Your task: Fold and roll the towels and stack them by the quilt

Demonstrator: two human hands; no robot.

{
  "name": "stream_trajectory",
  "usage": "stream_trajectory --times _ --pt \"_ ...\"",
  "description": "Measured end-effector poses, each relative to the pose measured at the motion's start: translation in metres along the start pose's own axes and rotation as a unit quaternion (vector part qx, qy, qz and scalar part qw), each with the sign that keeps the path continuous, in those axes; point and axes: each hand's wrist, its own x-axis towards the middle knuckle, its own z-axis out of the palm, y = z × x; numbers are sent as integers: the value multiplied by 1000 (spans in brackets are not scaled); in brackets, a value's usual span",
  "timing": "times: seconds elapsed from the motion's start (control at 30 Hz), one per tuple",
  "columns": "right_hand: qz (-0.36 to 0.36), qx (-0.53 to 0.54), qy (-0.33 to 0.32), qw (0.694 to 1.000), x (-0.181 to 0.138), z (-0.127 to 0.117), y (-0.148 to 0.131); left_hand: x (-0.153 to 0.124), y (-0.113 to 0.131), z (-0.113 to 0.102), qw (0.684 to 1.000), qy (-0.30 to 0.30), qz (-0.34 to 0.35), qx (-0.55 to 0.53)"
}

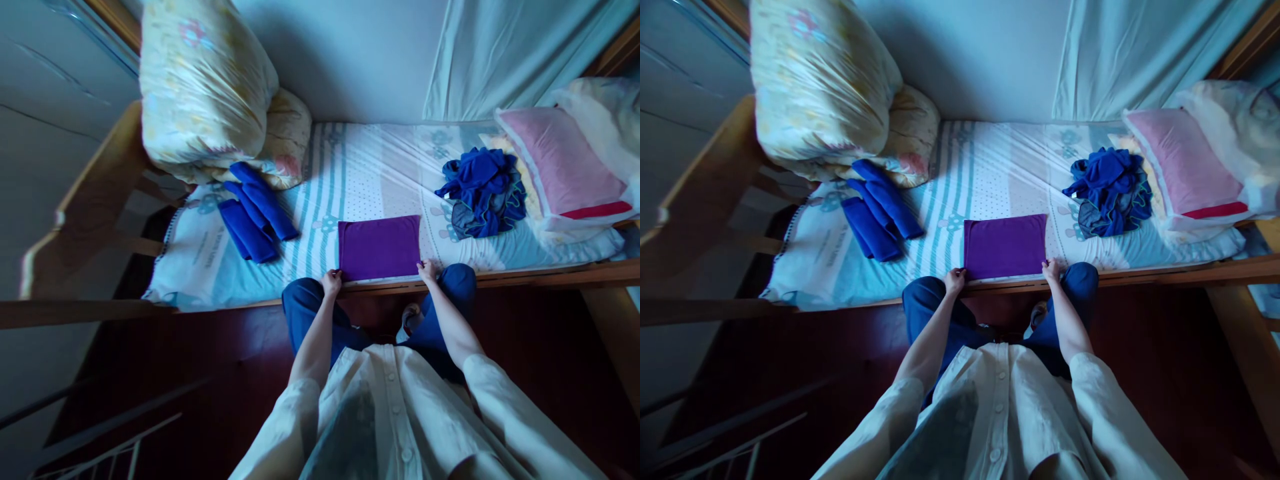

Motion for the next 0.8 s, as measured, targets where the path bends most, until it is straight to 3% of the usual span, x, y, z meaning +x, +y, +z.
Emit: stream_trajectory --times 0.2,0.37,0.53,0.67,0.8 --pt "-1 3 3 1000 2 1 -3 -3 -2 0 999 9 26 -21" --pt "-29 6 24 999 -9 -15 -4 -12 0 -11 997 18 61 -42" --pt "-173 -37 85 981 -34 -38 -10 -34 2 -17 970 44 238 29" --pt "-306 -86 8 948 -58 -39 -24 -49 6 -4 932 -26 351 86" --pt "-339 -140 -60 929 -70 -31 -28 -49 7 11 920 -60 358 147"
